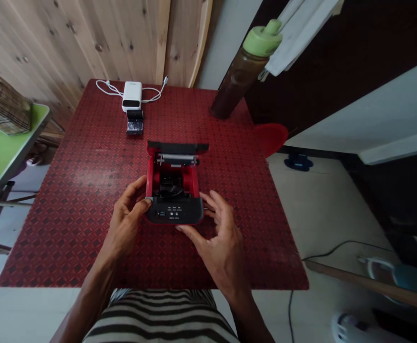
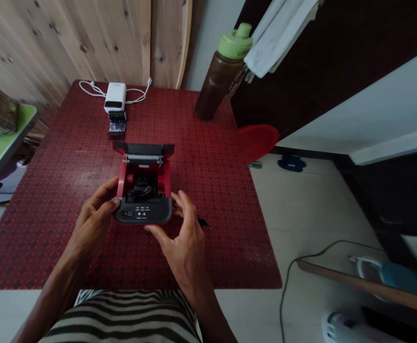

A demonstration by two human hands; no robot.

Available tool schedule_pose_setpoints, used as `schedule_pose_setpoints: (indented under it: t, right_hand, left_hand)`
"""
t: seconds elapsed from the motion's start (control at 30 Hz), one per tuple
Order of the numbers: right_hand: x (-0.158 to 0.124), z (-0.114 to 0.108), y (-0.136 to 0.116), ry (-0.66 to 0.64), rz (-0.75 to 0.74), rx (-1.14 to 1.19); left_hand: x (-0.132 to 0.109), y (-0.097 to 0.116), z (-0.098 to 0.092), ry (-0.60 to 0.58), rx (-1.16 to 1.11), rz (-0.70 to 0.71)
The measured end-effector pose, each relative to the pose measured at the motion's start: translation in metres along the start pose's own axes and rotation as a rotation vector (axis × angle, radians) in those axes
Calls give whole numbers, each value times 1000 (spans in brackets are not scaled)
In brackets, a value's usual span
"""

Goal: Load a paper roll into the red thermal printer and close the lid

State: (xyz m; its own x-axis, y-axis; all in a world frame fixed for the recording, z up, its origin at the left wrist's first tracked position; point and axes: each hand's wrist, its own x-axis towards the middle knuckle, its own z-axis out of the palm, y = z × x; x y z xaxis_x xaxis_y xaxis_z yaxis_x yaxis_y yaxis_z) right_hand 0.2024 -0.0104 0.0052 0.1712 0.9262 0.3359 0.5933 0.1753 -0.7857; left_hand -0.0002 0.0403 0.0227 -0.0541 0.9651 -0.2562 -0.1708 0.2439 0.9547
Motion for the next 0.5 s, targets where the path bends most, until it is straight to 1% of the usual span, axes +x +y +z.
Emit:
schedule_pose_setpoints:
  t: [0.07,0.17,0.23,0.3,0.37,0.43,0.5]
  right_hand:
    - [1,-5,-1,-24,16,-5]
    - [11,-22,-7,-93,30,-17]
    - [26,-34,-13,-103,-27,-45]
    - [47,-39,-19,-106,-150,-101]
    - [71,-34,-23,-167,-292,-164]
    - [94,-19,-26,-303,-394,-236]
    - [112,-1,-27,-459,-438,-337]
  left_hand:
    - [-1,-1,-1,-4,10,6]
    - [-2,0,-3,-16,11,2]
    - [-2,0,-5,-32,14,-4]
    - [-2,-1,-8,-51,16,-5]
    - [0,-4,-11,-66,19,13]
    - [1,-7,-14,-77,36,54]
    - [2,-10,-16,-91,52,91]
